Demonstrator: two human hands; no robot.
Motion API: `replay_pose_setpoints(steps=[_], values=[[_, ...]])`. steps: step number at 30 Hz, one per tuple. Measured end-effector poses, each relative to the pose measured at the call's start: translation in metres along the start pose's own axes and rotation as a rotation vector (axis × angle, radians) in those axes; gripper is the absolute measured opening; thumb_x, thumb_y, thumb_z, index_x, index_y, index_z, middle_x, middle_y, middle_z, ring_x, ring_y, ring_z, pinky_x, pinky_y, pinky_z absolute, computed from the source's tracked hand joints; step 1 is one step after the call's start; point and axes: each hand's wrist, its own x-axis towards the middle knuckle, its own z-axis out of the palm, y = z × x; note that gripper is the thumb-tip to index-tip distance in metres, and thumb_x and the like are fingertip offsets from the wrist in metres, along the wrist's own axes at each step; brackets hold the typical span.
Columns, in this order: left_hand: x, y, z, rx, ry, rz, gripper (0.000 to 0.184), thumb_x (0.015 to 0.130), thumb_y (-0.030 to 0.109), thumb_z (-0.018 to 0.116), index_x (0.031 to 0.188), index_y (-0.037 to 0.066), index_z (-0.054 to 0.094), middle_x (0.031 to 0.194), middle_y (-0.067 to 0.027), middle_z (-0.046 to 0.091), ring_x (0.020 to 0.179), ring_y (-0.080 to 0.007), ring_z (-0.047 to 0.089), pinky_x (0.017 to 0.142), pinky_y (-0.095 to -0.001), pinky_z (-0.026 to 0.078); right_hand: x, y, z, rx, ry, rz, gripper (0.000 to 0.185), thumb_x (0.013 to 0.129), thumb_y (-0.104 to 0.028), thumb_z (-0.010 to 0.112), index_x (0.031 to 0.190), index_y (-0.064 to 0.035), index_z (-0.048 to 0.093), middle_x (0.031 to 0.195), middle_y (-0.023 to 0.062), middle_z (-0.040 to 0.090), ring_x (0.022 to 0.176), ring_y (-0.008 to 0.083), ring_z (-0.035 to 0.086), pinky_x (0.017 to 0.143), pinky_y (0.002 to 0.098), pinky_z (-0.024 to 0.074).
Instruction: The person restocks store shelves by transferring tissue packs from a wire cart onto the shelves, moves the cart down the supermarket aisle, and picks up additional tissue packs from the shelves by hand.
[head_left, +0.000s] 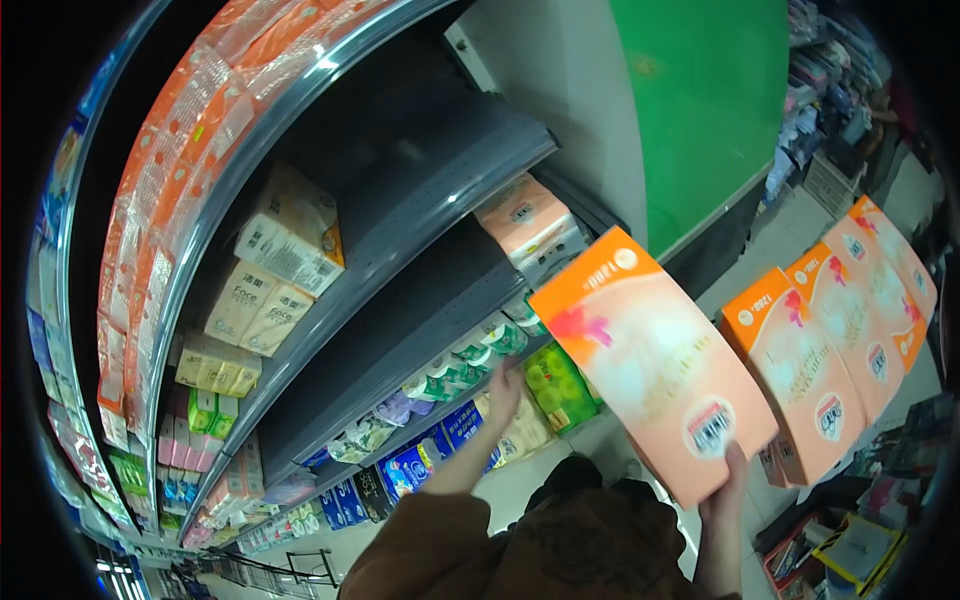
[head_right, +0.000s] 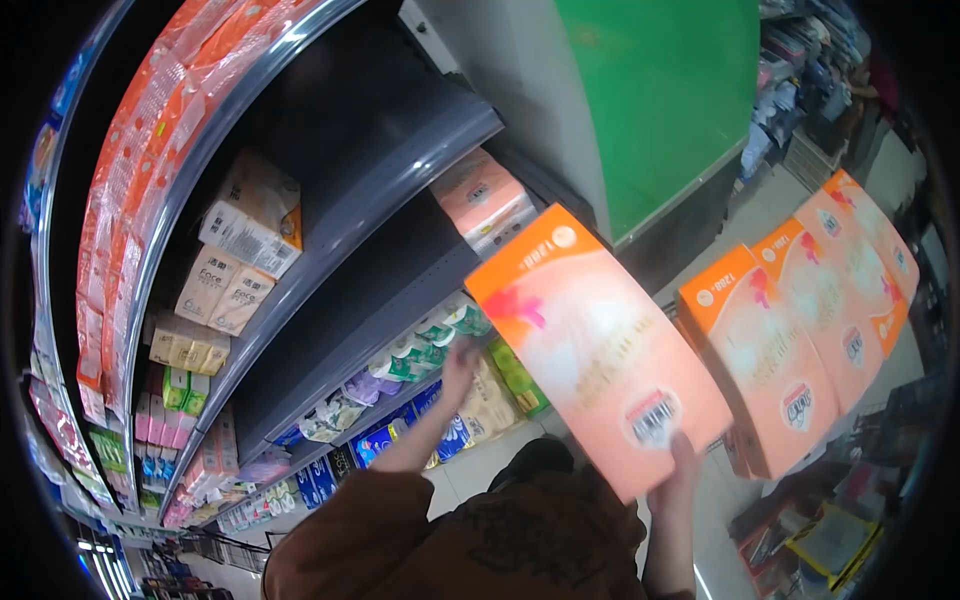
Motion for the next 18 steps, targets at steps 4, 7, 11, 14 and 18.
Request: replay_pose_setpoints(steps=[4, 7, 11, 14, 18], values=[[-0.207, -0.088, -0.026, 0.278, -0.157, -0.322, 0.049, 0.082, 0.019, 0.068, 0.126, 0.001, 0.054, 0.115, -0.0207, 0.062, 0.111, -0.0353, 0.059, 0.095, -0.0383, 0.046, 0.058, 0.021, 0.098, -0.002, -0.138, -0.011, 0.055, 0.095, -0.024, 0.055, 0.140, 0.0011, 0.036, 0.134, 0.0149, 0.052, 0.122, 0.0242, 0.053, 0.102, 0.0382, 0.0436], [-0.323, -0.140, -0.045, -0.394, 0.224, -1.038, 0.038, 0.086, 0.007, 0.059, 0.123, 0.004, 0.054, 0.111, -0.0127, 0.060, 0.092, -0.0250, 0.065, 0.068, -0.0373, 0.056, 0.109, 0.052, 0.147, -0.010, -0.160, -0.041, 0.051, 0.096, -0.019, 0.055, 0.140, -0.0008, 0.036, 0.135, 0.0122, 0.052, 0.122, 0.0227, 0.053, 0.102, 0.0368, 0.0436], [-0.368, -0.113, -0.074, -0.454, 0.408, -1.137, 0.035, 0.090, 0.006, 0.051, 0.124, 0.003, 0.051, 0.107, -0.0100, 0.057, 0.092, -0.0253, 0.065, 0.073, -0.0370, 0.055, 0.176, 0.104, 0.222, -0.003, -0.326, -0.038, 0.051, 0.095, -0.020, 0.058, 0.139, -0.0038, 0.039, 0.133, 0.0096, 0.053, 0.122, 0.0202, 0.053, 0.100, 0.0348, 0.0452], [-0.365, -0.102, -0.075, -0.507, 0.503, -1.101, 0.037, 0.091, 0.008, 0.051, 0.127, 0.004, 0.049, 0.114, -0.0112, 0.057, 0.097, -0.0265, 0.065, 0.076, -0.0386, 0.055, 0.230, 0.141, 0.282, -0.012, -0.398, 0.057, 0.060, 0.093, -0.028, 0.063, 0.141, -0.0040, 0.036, 0.132, 0.0093, 0.051, 0.122, 0.0189, 0.051, 0.100, 0.0335, 0.0433], [-0.333, -0.066, -0.063, -0.619, 0.445, -1.027, 0.040, 0.094, 0.011, 0.052, 0.133, 0.005, 0.043, 0.125, -0.0134, 0.055, 0.103, -0.0273, 0.063, 0.082, -0.0399, 0.054, 0.258, 0.166, 0.337, -0.077, -0.376, 0.127, 0.083, 0.091, -0.036, 0.064, 0.149, -0.0011, 0.015, 0.145, 0.0148, 0.035, 0.134, 0.0226, 0.038, 0.106, 0.0351, 0.0359]])
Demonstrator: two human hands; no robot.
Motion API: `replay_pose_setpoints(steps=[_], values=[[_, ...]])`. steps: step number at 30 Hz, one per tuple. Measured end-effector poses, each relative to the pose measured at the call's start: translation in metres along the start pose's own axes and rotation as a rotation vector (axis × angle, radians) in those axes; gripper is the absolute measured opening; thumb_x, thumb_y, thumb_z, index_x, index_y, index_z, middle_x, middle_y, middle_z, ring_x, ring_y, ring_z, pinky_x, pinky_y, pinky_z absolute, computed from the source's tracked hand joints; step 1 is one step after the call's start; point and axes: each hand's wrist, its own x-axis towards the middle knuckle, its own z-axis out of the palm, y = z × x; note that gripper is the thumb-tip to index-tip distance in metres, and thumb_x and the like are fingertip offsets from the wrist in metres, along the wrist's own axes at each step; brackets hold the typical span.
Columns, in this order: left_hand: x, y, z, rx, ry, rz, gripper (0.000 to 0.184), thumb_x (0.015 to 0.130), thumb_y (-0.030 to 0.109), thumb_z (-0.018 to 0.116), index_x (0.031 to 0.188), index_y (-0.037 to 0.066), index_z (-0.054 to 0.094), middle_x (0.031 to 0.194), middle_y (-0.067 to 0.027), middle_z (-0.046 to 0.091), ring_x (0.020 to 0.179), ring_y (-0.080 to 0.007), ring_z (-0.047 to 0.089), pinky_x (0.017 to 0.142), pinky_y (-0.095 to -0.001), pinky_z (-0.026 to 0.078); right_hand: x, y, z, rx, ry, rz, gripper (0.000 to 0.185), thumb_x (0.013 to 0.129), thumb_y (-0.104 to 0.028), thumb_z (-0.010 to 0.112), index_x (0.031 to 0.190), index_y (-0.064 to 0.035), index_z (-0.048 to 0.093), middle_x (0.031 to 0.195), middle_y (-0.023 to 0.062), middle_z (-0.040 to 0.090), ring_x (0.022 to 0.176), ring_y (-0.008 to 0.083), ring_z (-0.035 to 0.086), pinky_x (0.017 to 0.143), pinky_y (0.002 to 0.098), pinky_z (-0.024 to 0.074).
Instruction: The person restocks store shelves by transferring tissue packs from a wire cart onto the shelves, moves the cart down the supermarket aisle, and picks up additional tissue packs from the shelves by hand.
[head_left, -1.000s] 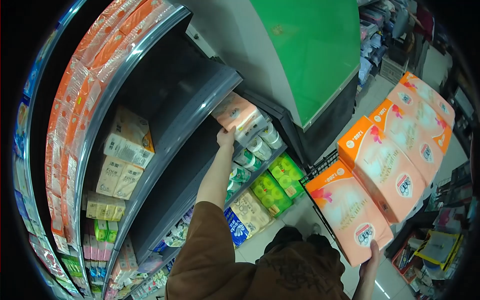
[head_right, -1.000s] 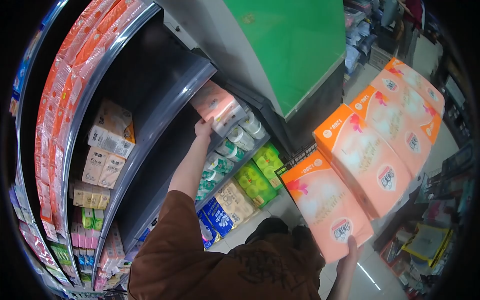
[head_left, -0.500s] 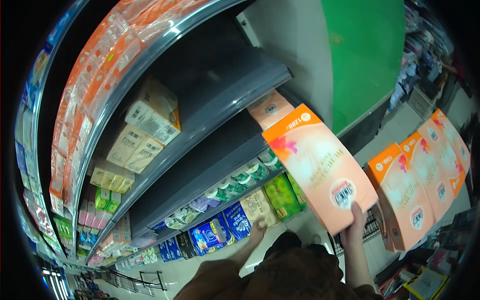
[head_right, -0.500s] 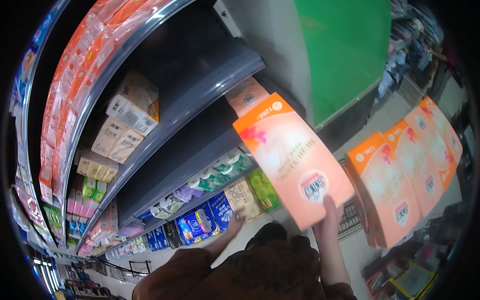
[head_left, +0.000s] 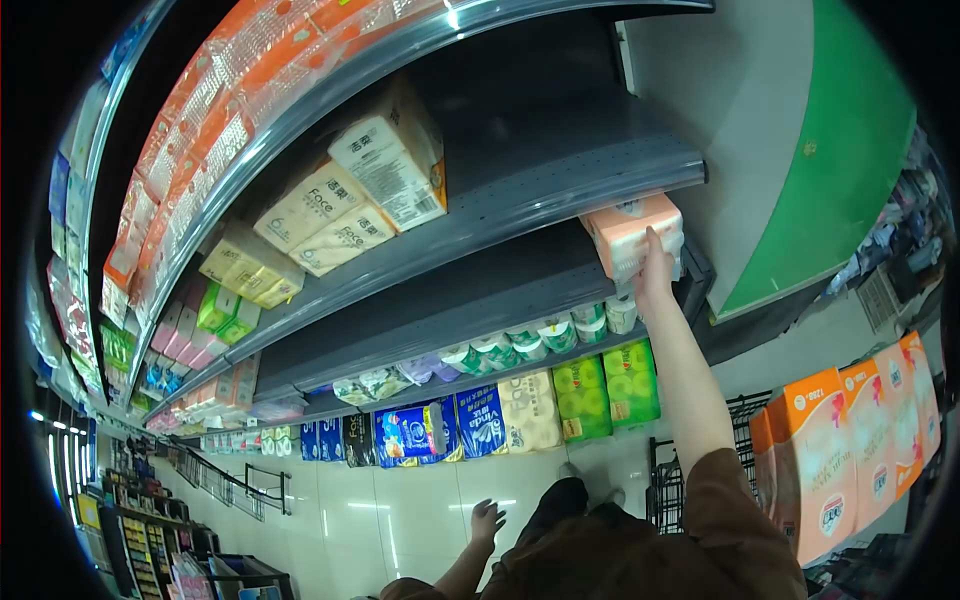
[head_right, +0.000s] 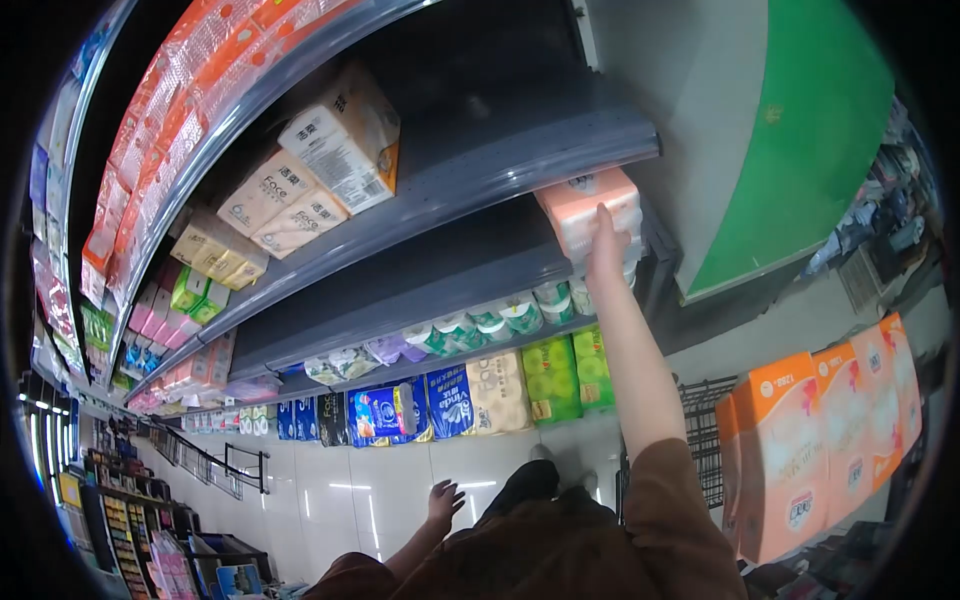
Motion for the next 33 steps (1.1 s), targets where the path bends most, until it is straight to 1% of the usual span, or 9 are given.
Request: replay_pose_setpoints(steps=[3, 8, 14, 18, 22, 24, 25, 26, 33], values=[[-0.013, 0.022, 0.029, 0.052, -0.169, 0.054, 0.043, 0.099, 0.020, 0.052, 0.136, 0.005, 0.040, 0.132, -0.0149, 0.053, 0.112, -0.0298, 0.060, 0.093, -0.0411, 0.051, -0.030, 0.016, -0.003, -0.258, 0.158, -0.048, 0.080, 0.091, -0.032, 0.061, 0.149, -0.0014, 0.014, 0.141, 0.0147, 0.038, 0.130, 0.0244, 0.042, 0.104, 0.0351, 0.0371], [-0.010, 0.047, 0.065, 0.177, -0.340, 0.082, 0.037, 0.098, 0.018, 0.053, 0.133, 0.006, 0.045, 0.129, -0.0119, 0.056, 0.108, -0.0245, 0.062, 0.088, -0.0383, 0.051, -0.198, 0.024, -0.108, -0.231, -0.146, 0.154, 0.038, 0.097, -0.027, 0.058, 0.126, -0.0032, 0.050, 0.114, 0.0100, 0.059, 0.104, 0.0214, 0.062, 0.092, 0.0367, 0.0482], [0.027, 0.040, 0.107, 0.473, -0.596, 0.152, 0.042, 0.099, 0.032, 0.056, 0.130, 0.005, 0.049, 0.127, -0.0092, 0.058, 0.109, -0.0235, 0.062, 0.091, -0.0381, 0.051, -0.354, -0.072, -0.213, -0.390, -0.356, 0.351, 0.031, 0.096, -0.015, 0.057, 0.123, 0.0007, 0.054, 0.107, 0.0123, 0.066, 0.102, 0.0220, 0.064, 0.090, 0.0351, 0.0508], [0.010, 0.050, 0.169, 0.635, -0.795, 0.202, 0.036, 0.100, 0.029, 0.053, 0.126, 0.005, 0.050, 0.126, -0.0091, 0.059, 0.107, -0.0226, 0.063, 0.088, -0.0353, 0.052, -0.422, -0.176, -0.222, -0.481, 0.076, -0.080, 0.016, 0.094, -0.007, 0.058, 0.109, -0.0009, 0.057, 0.099, 0.0088, 0.065, 0.094, 0.0179, 0.062, 0.086, 0.0307, 0.0491], [-0.036, 0.066, 0.238, 0.681, -0.975, 0.267, 0.031, 0.101, 0.023, 0.051, 0.126, 0.005, 0.051, 0.121, -0.0101, 0.061, 0.106, -0.0210, 0.063, 0.089, -0.0335, 0.051, -0.462, -0.228, -0.248, -0.885, 0.956, -0.809, 0.014, 0.095, -0.015, 0.060, 0.097, -0.0010, 0.056, 0.089, 0.0065, 0.059, 0.080, 0.0124, 0.054, 0.075, 0.0252, 0.0439], [-0.079, 0.076, 0.267, 0.643, -1.104, 0.325, 0.029, 0.101, 0.021, 0.050, 0.125, 0.004, 0.052, 0.120, -0.0102, 0.062, 0.106, -0.0205, 0.063, 0.089, -0.0332, 0.051, -0.464, -0.235, -0.308, -1.062, 1.262, -0.639, 0.029, 0.096, -0.026, 0.061, 0.089, 0.0013, 0.057, 0.081, 0.0048, 0.057, 0.073, 0.0106, 0.049, 0.069, 0.0247, 0.0415], [-0.106, 0.082, 0.282, 0.625, -1.185, 0.381, 0.029, 0.101, 0.020, 0.050, 0.124, 0.004, 0.053, 0.119, -0.0102, 0.062, 0.105, -0.0203, 0.063, 0.089, -0.0331, 0.050, -0.458, -0.239, -0.320, -1.017, 1.121, -0.157, 0.041, 0.096, -0.036, 0.060, 0.081, 0.0026, 0.058, 0.070, 0.0023, 0.054, 0.066, 0.0101, 0.044, 0.062, 0.0258, 0.0382], [-0.128, 0.086, 0.290, 0.599, -1.248, 0.432, 0.028, 0.101, 0.019, 0.049, 0.124, 0.003, 0.053, 0.118, -0.0102, 0.063, 0.105, -0.0201, 0.063, 0.090, -0.0330, 0.050, -0.450, -0.230, -0.329, -0.920, 1.077, -0.119, 0.047, 0.095, -0.039, 0.060, 0.075, 0.0039, 0.059, 0.065, 0.0007, 0.052, 0.061, 0.0085, 0.041, 0.056, 0.0255, 0.0342], [-0.198, 0.096, 0.291, 0.524, -1.582, 0.277, 0.031, 0.103, 0.022, 0.048, 0.129, 0.006, 0.049, 0.125, -0.0076, 0.058, 0.114, -0.0166, 0.056, 0.094, -0.0320, 0.047, -0.453, -0.206, -0.295, -0.600, 0.848, -0.316, 0.032, 0.096, -0.030, 0.061, 0.073, -0.0072, 0.061, 0.059, -0.0030, 0.051, 0.049, 0.0055, 0.043, 0.048, 0.0220, 0.0334]])
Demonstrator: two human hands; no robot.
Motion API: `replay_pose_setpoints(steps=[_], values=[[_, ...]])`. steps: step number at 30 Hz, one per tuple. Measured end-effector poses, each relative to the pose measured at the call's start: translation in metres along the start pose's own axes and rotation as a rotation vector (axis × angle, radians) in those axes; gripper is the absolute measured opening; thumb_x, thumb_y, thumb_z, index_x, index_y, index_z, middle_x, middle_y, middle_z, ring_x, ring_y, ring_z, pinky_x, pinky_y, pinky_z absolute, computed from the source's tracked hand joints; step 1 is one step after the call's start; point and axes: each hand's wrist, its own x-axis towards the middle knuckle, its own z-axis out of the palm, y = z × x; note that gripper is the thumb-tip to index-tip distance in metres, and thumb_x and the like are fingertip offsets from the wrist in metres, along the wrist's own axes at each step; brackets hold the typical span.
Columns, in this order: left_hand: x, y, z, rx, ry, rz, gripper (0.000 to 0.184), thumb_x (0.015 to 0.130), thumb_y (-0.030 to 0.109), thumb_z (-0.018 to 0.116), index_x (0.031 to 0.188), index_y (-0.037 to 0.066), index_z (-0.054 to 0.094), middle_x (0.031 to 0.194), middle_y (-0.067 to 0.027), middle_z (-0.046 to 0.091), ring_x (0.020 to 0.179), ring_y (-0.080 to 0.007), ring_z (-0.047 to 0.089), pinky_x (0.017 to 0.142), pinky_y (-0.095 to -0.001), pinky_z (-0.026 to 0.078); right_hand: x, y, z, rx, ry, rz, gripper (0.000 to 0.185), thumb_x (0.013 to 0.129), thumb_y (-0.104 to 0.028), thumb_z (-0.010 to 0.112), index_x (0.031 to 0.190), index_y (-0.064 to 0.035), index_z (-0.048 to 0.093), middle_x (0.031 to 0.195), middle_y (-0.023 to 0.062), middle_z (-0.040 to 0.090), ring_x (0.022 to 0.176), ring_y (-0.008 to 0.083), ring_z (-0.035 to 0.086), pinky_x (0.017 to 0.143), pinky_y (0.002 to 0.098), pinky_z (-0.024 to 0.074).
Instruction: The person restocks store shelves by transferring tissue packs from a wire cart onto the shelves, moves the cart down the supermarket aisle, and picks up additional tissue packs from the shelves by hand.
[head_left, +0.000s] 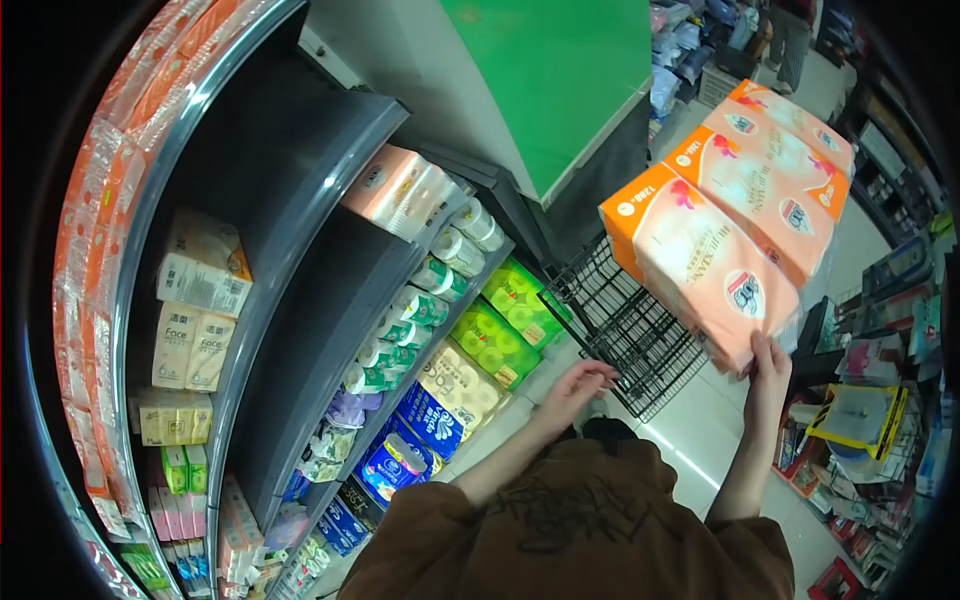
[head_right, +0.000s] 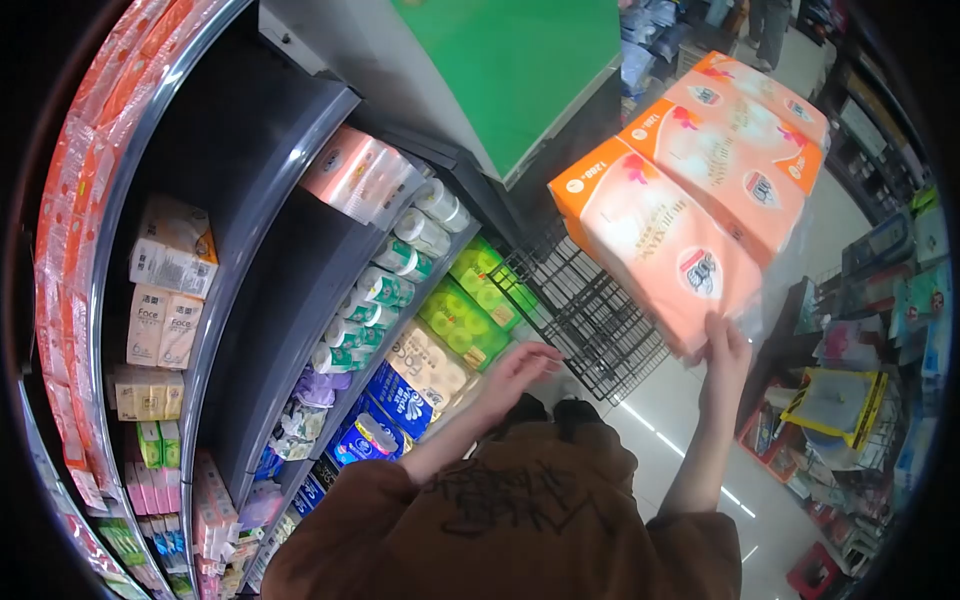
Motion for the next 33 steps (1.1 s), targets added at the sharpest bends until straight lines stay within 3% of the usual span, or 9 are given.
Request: replay_pose_setpoints(steps=[7, 12, 14, 17, 19, 22, 25, 29, 33], values=[[0.007, 0.033, 0.054, -0.689, -0.151, -0.233, 0.069, 0.098, 0.034, 0.055, 0.151, 0.008, 0.019, 0.146, -0.0137, 0.040, 0.127, -0.0265, 0.050, 0.100, -0.0398, 0.047, -0.113, 0.022, 0.053, 0.107, -0.300, 0.145, 0.025, 0.094, -0.019, 0.064, 0.077, -0.0008, 0.063, 0.066, 0.0042, 0.062, 0.056, 0.0109, 0.058, 0.055, 0.0253, 0.0452], [0.013, 0.027, 0.050, -0.365, -0.019, -0.181, 0.075, 0.090, 0.019, 0.065, 0.150, 0.003, 0.022, 0.145, -0.0129, 0.042, 0.128, -0.0206, 0.048, 0.105, -0.0341, 0.042, -0.116, -0.021, 0.046, -0.112, -1.284, -0.240, 0.019, 0.090, -0.015, 0.068, 0.096, 0.0032, 0.067, 0.082, 0.0082, 0.070, 0.070, 0.0182, 0.066, 0.073, 0.0296, 0.0529], [0.000, 0.017, 0.036, -0.254, 0.020, -0.176, 0.079, 0.087, 0.020, 0.069, 0.149, 0.002, 0.025, 0.145, -0.0128, 0.043, 0.128, -0.0208, 0.047, 0.105, -0.0347, 0.041, -0.100, -0.055, 0.026, 0.066, -1.353, -0.213, 0.020, 0.091, -0.017, 0.067, 0.093, 0.0028, 0.067, 0.092, 0.0121, 0.070, 0.079, 0.0236, 0.068, 0.076, 0.0321, 0.0537], [-0.041, 0.027, 0.013, -0.168, 0.089, -0.083, 0.089, 0.080, 0.023, 0.078, 0.149, 0.000, 0.027, 0.142, -0.0126, 0.047, 0.130, -0.0213, 0.046, 0.107, -0.0357, 0.039, -0.059, -0.023, -0.023, 0.584, -0.818, -0.338, 0.038, 0.093, -0.028, 0.064, 0.114, 0.0029, 0.058, 0.108, 0.0178, 0.066, 0.103, 0.0261, 0.063, 0.089, 0.0348, 0.0495], [-0.072, 0.026, 0.004, -0.145, 0.140, -0.005, 0.092, 0.077, 0.024, 0.080, 0.149, 0.000, 0.027, 0.140, -0.0125, 0.048, 0.130, -0.0215, 0.046, 0.107, -0.0363, 0.039, -0.017, 0.005, -0.044, 0.334, -0.074, -0.171, 0.052, 0.093, -0.033, 0.064, 0.127, 0.0027, 0.049, 0.123, 0.0187, 0.060, 0.117, 0.0257, 0.057, 0.098, 0.0352, 0.0436], [-0.114, 0.029, -0.011, -0.184, 0.268, -0.034, 0.091, 0.077, 0.021, 0.081, 0.149, 0.000, 0.028, 0.140, -0.0123, 0.048, 0.128, -0.0211, 0.048, 0.107, -0.0363, 0.039, 0.042, 0.087, -0.047, -0.192, 0.346, -0.084, 0.056, 0.094, -0.036, 0.061, 0.136, -0.0018, 0.045, 0.135, 0.0154, 0.052, 0.120, 0.0256, 0.053, 0.101, 0.0379, 0.0391], [-0.141, 0.023, -0.027, -0.260, 0.449, -0.023, 0.085, 0.081, 0.012, 0.077, 0.149, 0.002, 0.027, 0.140, -0.0115, 0.049, 0.127, -0.0195, 0.049, 0.105, -0.0342, 0.041, 0.058, 0.123, -0.036, 0.218, 0.038, 0.338, 0.065, 0.094, -0.044, 0.058, 0.143, -0.0057, 0.040, 0.141, 0.0120, 0.049, 0.126, 0.0262, 0.050, 0.103, 0.0379, 0.0385], [-0.164, 0.029, -0.042, -0.278, 0.743, 0.058, 0.074, 0.085, 0.006, 0.072, 0.146, 0.000, 0.031, 0.136, -0.0112, 0.052, 0.123, -0.0191, 0.052, 0.103, -0.0341, 0.043, 0.057, 0.108, -0.009, 0.639, -0.181, 0.422, 0.064, 0.096, -0.046, 0.052, 0.145, -0.0067, 0.038, 0.144, 0.0107, 0.047, 0.129, 0.0269, 0.048, 0.107, 0.0415, 0.0393], [-0.185, 0.029, -0.080, -0.314, 0.957, 0.102, 0.067, 0.085, 0.004, 0.071, 0.142, -0.001, 0.036, 0.133, -0.0121, 0.054, 0.120, -0.0189, 0.054, 0.099, -0.0345, 0.047, 0.059, 0.103, -0.007, 0.589, -0.195, 0.415, 0.064, 0.096, -0.046, 0.052, 0.145, -0.0073, 0.038, 0.143, 0.0109, 0.047, 0.130, 0.0269, 0.047, 0.108, 0.0412, 0.0401]])
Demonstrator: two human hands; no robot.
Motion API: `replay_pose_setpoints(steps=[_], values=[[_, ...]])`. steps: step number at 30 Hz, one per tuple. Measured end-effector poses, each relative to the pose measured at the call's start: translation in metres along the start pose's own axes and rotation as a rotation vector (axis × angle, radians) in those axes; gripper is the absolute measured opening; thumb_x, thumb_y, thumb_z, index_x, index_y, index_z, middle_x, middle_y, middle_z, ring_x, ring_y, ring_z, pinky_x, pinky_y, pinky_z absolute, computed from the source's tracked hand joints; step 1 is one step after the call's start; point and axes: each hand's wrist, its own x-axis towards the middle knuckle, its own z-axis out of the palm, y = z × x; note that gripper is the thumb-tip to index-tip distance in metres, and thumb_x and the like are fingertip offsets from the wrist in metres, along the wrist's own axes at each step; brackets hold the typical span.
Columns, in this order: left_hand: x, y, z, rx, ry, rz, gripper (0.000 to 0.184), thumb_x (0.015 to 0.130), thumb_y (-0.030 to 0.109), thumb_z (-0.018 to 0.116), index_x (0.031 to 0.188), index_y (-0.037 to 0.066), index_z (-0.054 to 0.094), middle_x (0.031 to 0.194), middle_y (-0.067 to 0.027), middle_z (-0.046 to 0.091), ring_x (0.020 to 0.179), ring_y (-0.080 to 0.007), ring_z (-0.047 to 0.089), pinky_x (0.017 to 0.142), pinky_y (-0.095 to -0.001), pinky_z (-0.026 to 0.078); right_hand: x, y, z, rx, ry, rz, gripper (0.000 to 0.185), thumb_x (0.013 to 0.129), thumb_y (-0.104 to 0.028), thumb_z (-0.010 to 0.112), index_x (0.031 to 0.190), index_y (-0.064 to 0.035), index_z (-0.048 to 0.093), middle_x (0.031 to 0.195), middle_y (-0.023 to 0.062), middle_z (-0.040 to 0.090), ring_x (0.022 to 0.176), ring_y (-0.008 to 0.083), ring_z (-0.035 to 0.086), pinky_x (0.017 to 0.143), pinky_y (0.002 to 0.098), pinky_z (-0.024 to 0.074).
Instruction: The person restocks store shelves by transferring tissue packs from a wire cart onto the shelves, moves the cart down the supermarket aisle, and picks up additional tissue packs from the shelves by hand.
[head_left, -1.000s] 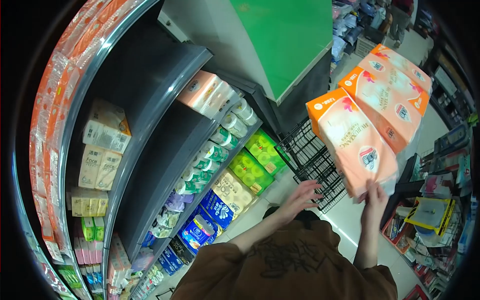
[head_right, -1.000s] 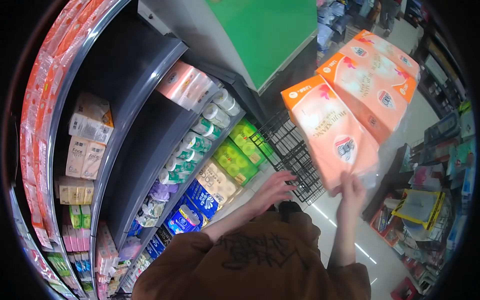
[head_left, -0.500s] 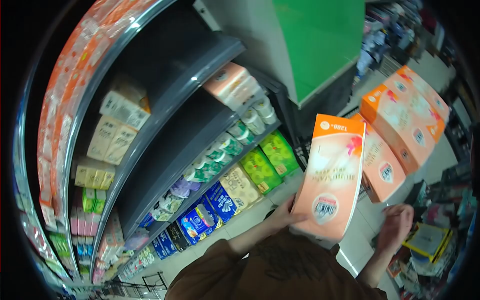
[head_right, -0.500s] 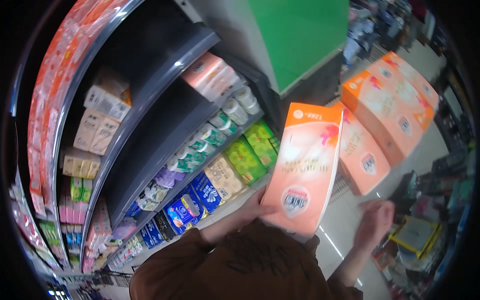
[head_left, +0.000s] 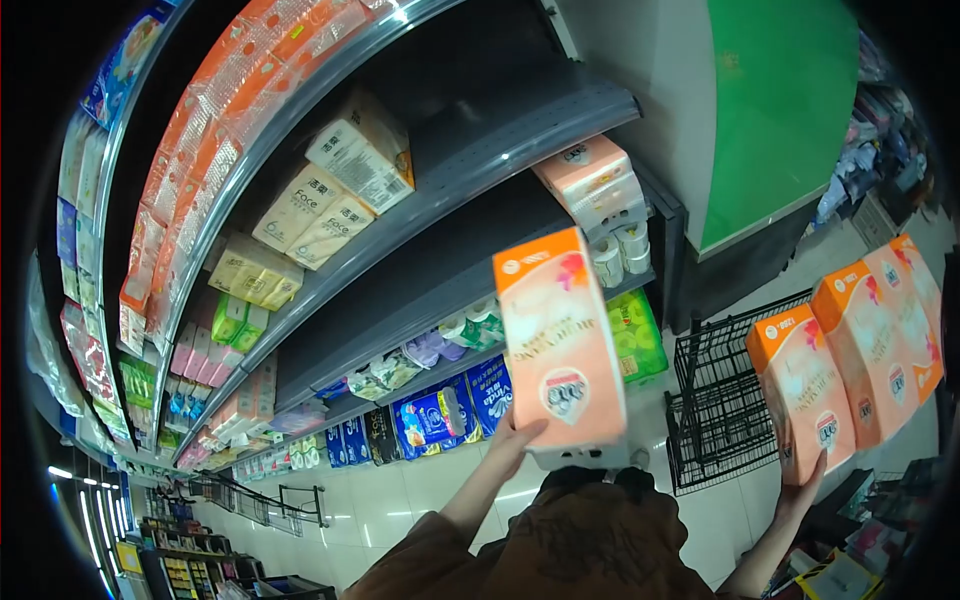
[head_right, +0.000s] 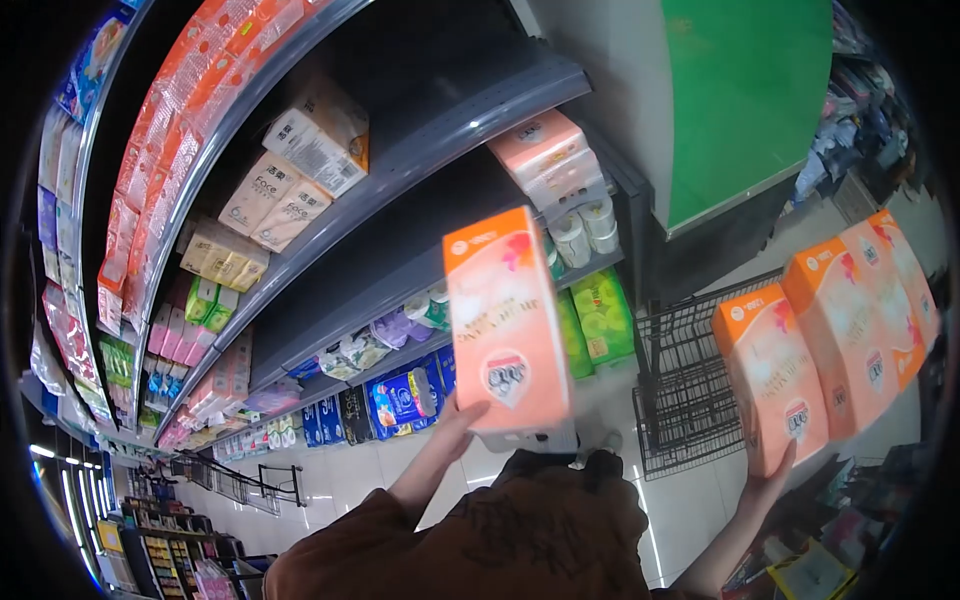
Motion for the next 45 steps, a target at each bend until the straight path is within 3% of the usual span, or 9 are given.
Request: replay_pose_setpoints(steps=[8, 15, 22, 29, 32, 36, 40, 41, 45], values=[[0.118, 0.063, -0.052, 0.039, 0.102, 0.224, 0.053, 0.089, 0.009, 0.068, 0.136, 0.001, 0.043, 0.126, -0.0117, 0.059, 0.110, -0.0201, 0.061, 0.093, -0.0331, 0.050, 0.005, 0.009, -0.006, 0.095, 0.040, -0.013, 0.063, 0.097, -0.044, 0.052, 0.144, -0.0059, 0.038, 0.143, 0.0114, 0.047, 0.128, 0.0277, 0.049, 0.106, 0.0398, 0.0410], [0.219, 0.139, -0.040, 0.212, -0.058, 0.222, 0.056, 0.089, 0.017, 0.070, 0.137, 0.005, 0.044, 0.129, -0.0087, 0.059, 0.116, -0.0202, 0.059, 0.096, -0.0336, 0.048, -0.014, 0.010, -0.005, 0.010, 0.127, -0.076, 0.063, 0.096, -0.041, 0.054, 0.143, -0.0034, 0.037, 0.141, 0.0134, 0.048, 0.127, 0.0279, 0.049, 0.106, 0.0407, 0.0416], [0.273, 0.142, -0.039, -0.088, 0.005, 0.153, 0.053, 0.089, 0.019, 0.071, 0.135, 0.007, 0.047, 0.130, -0.0080, 0.058, 0.116, -0.0215, 0.059, 0.097, -0.0343, 0.049, -0.099, 0.049, 0.008, 0.117, 0.347, -0.273, 0.063, 0.094, -0.039, 0.057, 0.143, -0.0044, 0.037, 0.137, 0.0139, 0.051, 0.126, 0.0267, 0.050, 0.101, 0.0472, 0.0443], [0.346, 0.160, -0.057, -0.063, -0.078, -0.007, 0.051, 0.090, 0.024, 0.069, 0.132, 0.003, 0.048, 0.124, -0.0124, 0.061, 0.113, -0.0250, 0.061, 0.093, -0.0387, 0.053, -0.153, 0.052, 0.081, 0.171, 0.221, -0.303, 0.071, 0.092, -0.040, 0.053, 0.148, -0.0030, 0.029, 0.145, 0.0179, 0.040, 0.134, 0.0301, 0.040, 0.110, 0.0492, 0.0352], [0.374, 0.149, -0.037, -0.086, 0.033, 0.069, 0.053, 0.090, 0.024, 0.068, 0.134, 0.005, 0.045, 0.124, -0.0141, 0.059, 0.113, -0.0230, 0.060, 0.091, -0.0386, 0.053, -0.136, 0.067, 0.115, 0.149, 0.089, -0.224, 0.069, 0.090, -0.038, 0.053, 0.145, -0.0013, 0.033, 0.142, 0.0190, 0.044, 0.132, 0.0310, 0.044, 0.109, 0.0492, 0.0373], [0.380, 0.136, -0.026, 0.114, 0.134, 0.126, 0.081, 0.089, 0.035, 0.068, 0.145, 0.007, 0.017, 0.134, -0.0147, 0.046, 0.118, -0.0262, 0.055, 0.089, -0.0411, 0.053, -0.135, 0.116, 0.210, 0.030, -0.083, 0.008, 0.062, 0.091, -0.031, 0.058, 0.139, 0.0032, 0.039, 0.136, 0.0182, 0.052, 0.124, 0.0295, 0.052, 0.106, 0.0434, 0.0423], [0.346, 0.141, -0.065, 0.739, 0.162, 0.478, 0.046, 0.095, 0.033, 0.060, 0.128, 0.003, 0.048, 0.130, -0.0146, 0.049, 0.111, -0.0213, 0.056, 0.082, -0.0372, 0.052, -0.136, 0.170, 0.274, -0.003, -0.275, 0.154, 0.063, 0.091, -0.027, 0.058, 0.140, 0.0047, 0.035, 0.139, 0.0185, 0.049, 0.127, 0.0296, 0.050, 0.110, 0.0421, 0.0374], [0.346, 0.126, -0.085, 0.856, 0.216, 0.736, 0.030, 0.096, 0.025, 0.058, 0.115, 0.002, 0.059, 0.124, -0.0144, 0.053, 0.107, -0.0176, 0.056, 0.080, -0.0319, 0.051, -0.134, 0.183, 0.284, -0.025, -0.261, 0.165, 0.062, 0.091, -0.028, 0.058, 0.140, 0.0045, 0.036, 0.138, 0.0186, 0.049, 0.127, 0.0291, 0.050, 0.109, 0.0421, 0.0388], [0.280, 0.080, -0.126, 0.479, 0.134, 0.480, 0.027, 0.094, 0.014, 0.058, 0.118, 0.002, 0.058, 0.112, -0.0121, 0.060, 0.095, -0.0160, 0.059, 0.081, -0.0292, 0.050, -0.118, 0.218, 0.333, -0.019, -0.342, 0.167, 0.056, 0.093, -0.025, 0.058, 0.138, 0.0023, 0.039, 0.136, 0.0174, 0.051, 0.125, 0.0281, 0.051, 0.104, 0.0461, 0.0439]])
